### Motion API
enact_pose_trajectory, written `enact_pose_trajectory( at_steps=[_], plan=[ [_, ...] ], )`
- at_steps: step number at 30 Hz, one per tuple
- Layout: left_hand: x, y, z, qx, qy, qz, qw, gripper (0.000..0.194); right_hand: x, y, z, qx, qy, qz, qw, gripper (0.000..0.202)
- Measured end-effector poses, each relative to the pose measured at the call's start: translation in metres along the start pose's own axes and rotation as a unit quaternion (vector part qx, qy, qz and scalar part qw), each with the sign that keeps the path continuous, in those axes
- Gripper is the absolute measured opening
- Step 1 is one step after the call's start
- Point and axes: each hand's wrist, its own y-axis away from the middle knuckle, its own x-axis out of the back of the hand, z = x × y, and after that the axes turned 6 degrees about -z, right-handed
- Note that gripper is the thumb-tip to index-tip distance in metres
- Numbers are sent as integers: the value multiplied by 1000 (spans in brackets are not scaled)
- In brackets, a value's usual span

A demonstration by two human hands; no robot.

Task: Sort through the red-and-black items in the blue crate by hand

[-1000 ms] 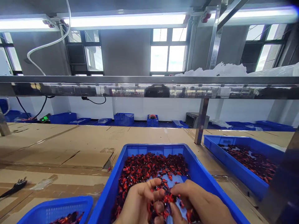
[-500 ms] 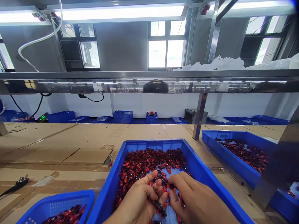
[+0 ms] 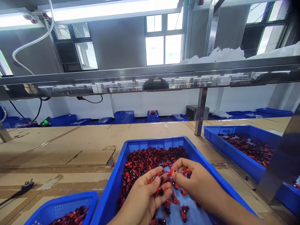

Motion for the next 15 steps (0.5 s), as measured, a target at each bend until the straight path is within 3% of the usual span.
enact_pose_trajectory(
  at_steps=[2,6,10,15],
  plan=[
    [-4,2,2,-39,-29,-8,999,43,5,-4,-1,-36,-141,-39,989,23],
    [-6,6,3,-89,-55,-66,992,39,13,-3,-2,-93,-359,-134,919,37],
    [3,7,3,-86,-14,-208,974,42,17,0,-3,-120,-439,-204,866,34],
    [21,-6,-1,-72,40,-393,916,31,15,1,1,-101,-475,-311,817,44]
  ],
)
